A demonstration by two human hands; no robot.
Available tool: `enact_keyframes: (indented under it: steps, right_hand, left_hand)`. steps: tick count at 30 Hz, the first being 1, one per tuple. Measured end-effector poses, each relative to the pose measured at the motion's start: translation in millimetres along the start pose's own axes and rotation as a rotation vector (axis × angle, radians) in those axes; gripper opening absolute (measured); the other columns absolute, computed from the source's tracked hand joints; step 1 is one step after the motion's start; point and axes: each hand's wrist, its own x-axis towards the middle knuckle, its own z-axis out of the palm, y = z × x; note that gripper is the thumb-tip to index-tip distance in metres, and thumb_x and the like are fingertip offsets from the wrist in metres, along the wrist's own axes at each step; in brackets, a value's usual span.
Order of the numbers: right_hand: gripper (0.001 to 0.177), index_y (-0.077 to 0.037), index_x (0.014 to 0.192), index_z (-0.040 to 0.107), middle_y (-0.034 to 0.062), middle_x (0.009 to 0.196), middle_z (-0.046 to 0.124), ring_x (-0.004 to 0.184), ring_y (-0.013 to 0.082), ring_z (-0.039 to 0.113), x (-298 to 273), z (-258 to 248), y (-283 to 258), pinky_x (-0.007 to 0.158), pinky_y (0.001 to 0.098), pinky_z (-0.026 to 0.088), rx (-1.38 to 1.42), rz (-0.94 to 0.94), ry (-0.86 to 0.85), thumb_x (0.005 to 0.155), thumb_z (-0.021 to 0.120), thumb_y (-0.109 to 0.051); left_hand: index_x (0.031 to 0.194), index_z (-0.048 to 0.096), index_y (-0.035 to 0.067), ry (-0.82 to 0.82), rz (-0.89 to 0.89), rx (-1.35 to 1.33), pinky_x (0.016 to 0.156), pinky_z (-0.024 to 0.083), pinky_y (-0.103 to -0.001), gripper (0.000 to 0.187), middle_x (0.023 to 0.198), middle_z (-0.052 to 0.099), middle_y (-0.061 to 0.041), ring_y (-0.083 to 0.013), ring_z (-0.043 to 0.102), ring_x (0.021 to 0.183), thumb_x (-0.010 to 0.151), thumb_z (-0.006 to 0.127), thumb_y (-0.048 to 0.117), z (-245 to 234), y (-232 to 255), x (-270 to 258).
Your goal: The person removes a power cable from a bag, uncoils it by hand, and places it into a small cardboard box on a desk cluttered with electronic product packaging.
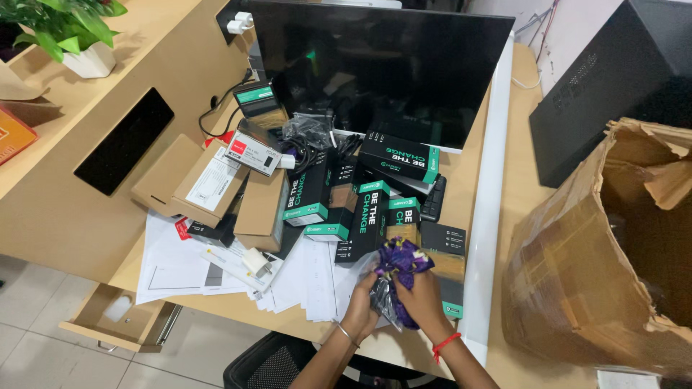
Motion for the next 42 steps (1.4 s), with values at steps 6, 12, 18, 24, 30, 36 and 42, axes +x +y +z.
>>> enact_keyframes:
  steps: [6, 12, 18, 24, 30, 36, 42]
  right_hand:
    - [0.020, -0.002, 0.102, 0.074, 0.0184, 0.084, 0.074, 0.076, 0.0371, 0.072, 11, -2, 49, 0.067, 0.0423, 0.055, 0.019, -0.064, 0.142, 0.085, 0.071, -0.010]
    - [0.017, -0.001, 0.107, 0.069, -0.0013, 0.095, 0.072, 0.086, 0.0096, 0.064, 18, -16, 82, 0.078, 0.0287, 0.052, 0.502, 0.090, 0.201, 0.092, 0.065, -0.009]
    - [0.016, 0.000, 0.103, 0.073, 0.0036, 0.093, 0.074, 0.083, 0.0128, 0.066, 12, 4, 72, 0.075, 0.0298, 0.052, 0.538, 0.358, 0.125, 0.096, 0.069, -0.015]
    - [0.018, -0.002, 0.108, 0.072, 0.0017, 0.095, 0.073, 0.084, 0.0097, 0.064, 7, 11, 65, 0.075, 0.0287, 0.052, 0.671, 0.317, 0.056, 0.095, 0.068, -0.015]
    - [0.024, -0.001, 0.112, 0.069, 0.0023, 0.101, 0.073, 0.091, 0.0102, 0.066, 4, 5, 40, 0.081, 0.0284, 0.053, 0.531, 0.216, 0.084, 0.093, 0.070, -0.015]
    - [0.041, -0.004, 0.117, 0.069, 0.0134, 0.114, 0.075, 0.105, 0.0251, 0.073, -4, 5, -7, 0.096, 0.0384, 0.054, 0.173, 0.115, -0.109, 0.085, 0.078, -0.028]
    - [0.071, -0.003, 0.136, 0.056, 0.0266, 0.148, 0.046, 0.134, 0.0469, 0.045, -11, 5, -44, 0.112, 0.0479, 0.038, -0.121, -0.203, -0.140, 0.079, 0.081, -0.035]
  left_hand:
    - [0.128, 0.062, 0.007, 0.007, -0.044, 0.048, 0.088, 0.057, -0.038, 0.036, 0.108, 0.070, -0.007, -0.0187, 0.070, 0.095, 0.100, 0.061, 0.031, -2, -17, 0]
    - [0.130, 0.061, 0.008, -0.065, -0.108, 0.037, 0.097, 0.059, -0.038, 0.040, 0.116, 0.071, -0.009, -0.0203, 0.072, 0.106, 0.098, 0.056, 0.031, 24, 5, -14]
    - [0.132, 0.061, 0.010, -0.040, 0.040, -0.041, 0.096, 0.057, -0.042, 0.038, 0.121, 0.070, -0.011, -0.0242, 0.069, 0.109, 0.101, 0.053, 0.029, 27, 21, -13]
    - [0.134, 0.061, 0.008, 0.004, 0.144, -0.099, 0.100, 0.054, -0.041, 0.040, 0.125, 0.068, -0.011, -0.0247, 0.066, 0.114, 0.102, 0.053, 0.030, 21, 27, -8]
    - [0.136, 0.058, 0.011, 0.081, 0.159, -0.092, 0.100, 0.054, -0.041, 0.044, 0.126, 0.068, -0.009, -0.0225, 0.066, 0.115, 0.098, 0.053, 0.032, 20, 27, -7]
    - [0.136, 0.058, 0.009, 0.084, 0.133, -0.105, 0.101, 0.052, -0.039, 0.044, 0.126, 0.067, -0.007, -0.0212, 0.065, 0.116, 0.102, 0.053, 0.035, 3, 13, 5]
    - [0.130, 0.059, 0.004, -0.089, 0.133, -0.125, 0.100, 0.053, -0.040, 0.040, 0.120, 0.071, -0.011, -0.0239, 0.069, 0.109, 0.102, 0.048, 0.028, -6, 12, 5]
